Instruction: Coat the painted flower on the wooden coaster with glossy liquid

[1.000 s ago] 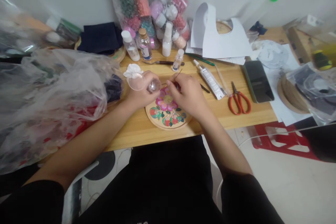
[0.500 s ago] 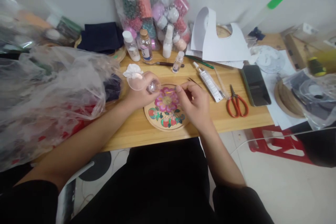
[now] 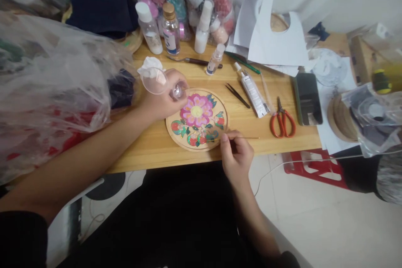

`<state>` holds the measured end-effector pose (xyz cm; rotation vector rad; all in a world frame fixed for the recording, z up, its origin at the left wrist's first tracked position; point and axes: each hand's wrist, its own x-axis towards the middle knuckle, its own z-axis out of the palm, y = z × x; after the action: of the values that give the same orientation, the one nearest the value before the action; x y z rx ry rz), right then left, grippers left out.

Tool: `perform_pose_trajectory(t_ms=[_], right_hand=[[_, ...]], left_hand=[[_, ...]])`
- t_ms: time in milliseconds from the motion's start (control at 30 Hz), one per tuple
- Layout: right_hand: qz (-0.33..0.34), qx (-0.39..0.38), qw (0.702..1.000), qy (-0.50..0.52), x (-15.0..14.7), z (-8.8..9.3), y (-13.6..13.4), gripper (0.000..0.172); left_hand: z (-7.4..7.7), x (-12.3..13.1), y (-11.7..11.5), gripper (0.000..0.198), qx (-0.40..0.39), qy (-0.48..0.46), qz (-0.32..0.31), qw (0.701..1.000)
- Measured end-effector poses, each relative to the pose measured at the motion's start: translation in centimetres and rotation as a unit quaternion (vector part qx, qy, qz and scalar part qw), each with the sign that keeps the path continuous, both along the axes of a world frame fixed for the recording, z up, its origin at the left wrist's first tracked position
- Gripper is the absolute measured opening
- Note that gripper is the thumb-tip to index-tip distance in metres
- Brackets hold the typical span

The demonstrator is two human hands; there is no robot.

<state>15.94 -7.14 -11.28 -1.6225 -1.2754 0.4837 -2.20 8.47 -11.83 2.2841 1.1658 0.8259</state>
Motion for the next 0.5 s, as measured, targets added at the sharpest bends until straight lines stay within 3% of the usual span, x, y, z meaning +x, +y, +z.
perform_pose_trajectory(t_ms=[500], right_hand=[[0.004,-0.009,0.996,-0.094,-0.37,-0.50,-0.13,0.018]], left_hand=[[-0.11,0.06,-0.07,0.013,-0.009,0.009,0.009,1.000]])
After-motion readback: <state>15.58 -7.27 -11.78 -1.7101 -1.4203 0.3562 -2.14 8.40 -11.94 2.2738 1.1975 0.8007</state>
